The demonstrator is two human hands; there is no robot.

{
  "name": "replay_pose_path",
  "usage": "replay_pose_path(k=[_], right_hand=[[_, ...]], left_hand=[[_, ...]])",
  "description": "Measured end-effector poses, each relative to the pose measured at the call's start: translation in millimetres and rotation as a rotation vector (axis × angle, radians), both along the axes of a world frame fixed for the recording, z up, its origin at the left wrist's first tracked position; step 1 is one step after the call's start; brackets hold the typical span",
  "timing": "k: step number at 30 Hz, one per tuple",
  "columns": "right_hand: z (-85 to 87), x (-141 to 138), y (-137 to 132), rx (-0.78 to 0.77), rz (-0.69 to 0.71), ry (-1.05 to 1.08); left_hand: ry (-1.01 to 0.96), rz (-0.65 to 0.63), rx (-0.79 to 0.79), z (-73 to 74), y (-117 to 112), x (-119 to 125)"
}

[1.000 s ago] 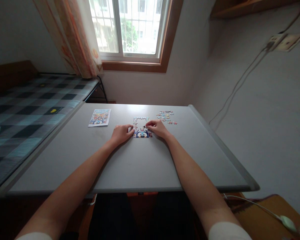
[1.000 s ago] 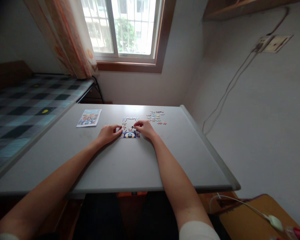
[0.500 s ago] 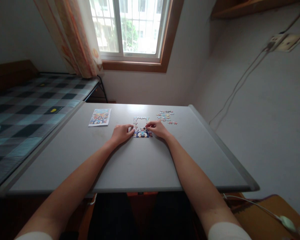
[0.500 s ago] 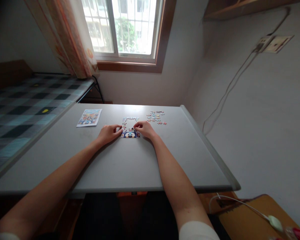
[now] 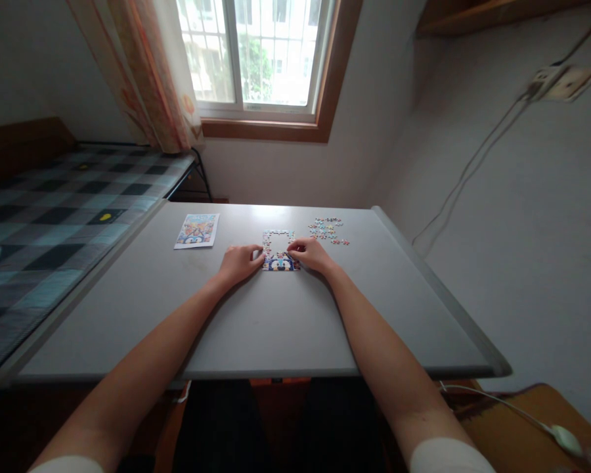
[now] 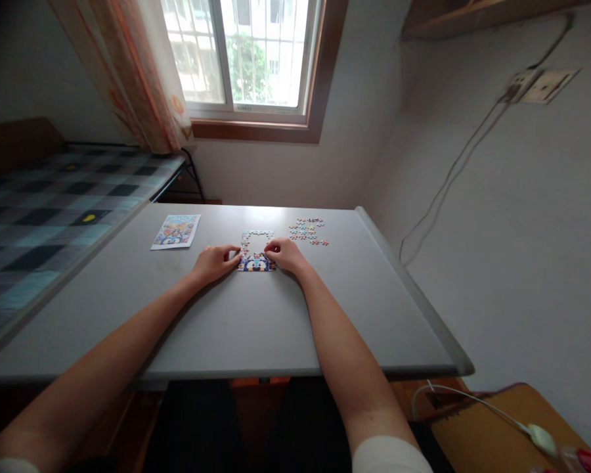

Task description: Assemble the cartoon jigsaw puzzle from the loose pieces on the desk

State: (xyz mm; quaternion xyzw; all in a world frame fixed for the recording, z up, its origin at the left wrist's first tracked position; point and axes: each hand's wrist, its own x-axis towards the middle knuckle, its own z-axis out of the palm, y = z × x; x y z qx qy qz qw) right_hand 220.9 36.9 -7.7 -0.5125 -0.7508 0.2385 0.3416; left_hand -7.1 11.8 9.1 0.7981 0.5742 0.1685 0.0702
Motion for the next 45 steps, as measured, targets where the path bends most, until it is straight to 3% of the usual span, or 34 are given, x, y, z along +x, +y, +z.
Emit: replay_pose_path(k=[10, 26, 45], right_hand=[[-2.9, 5.0, 5.6, -0.003, -0.062, 0.13], [0.1, -2.9, -2.4, -0.009, -0.085, -0.038], [0.3, -6.0, -3.3, -0.008, -0.147, 0.006]], left_hand=[[-0.004, 0.0, -0.003, 0.8, -0.1, 0.2], [-0.019, 0.001, 0.0, 1.2, -0.8, 0.0], [-0.008, 0.008, -0.004, 1.9, -1.0, 0.3]])
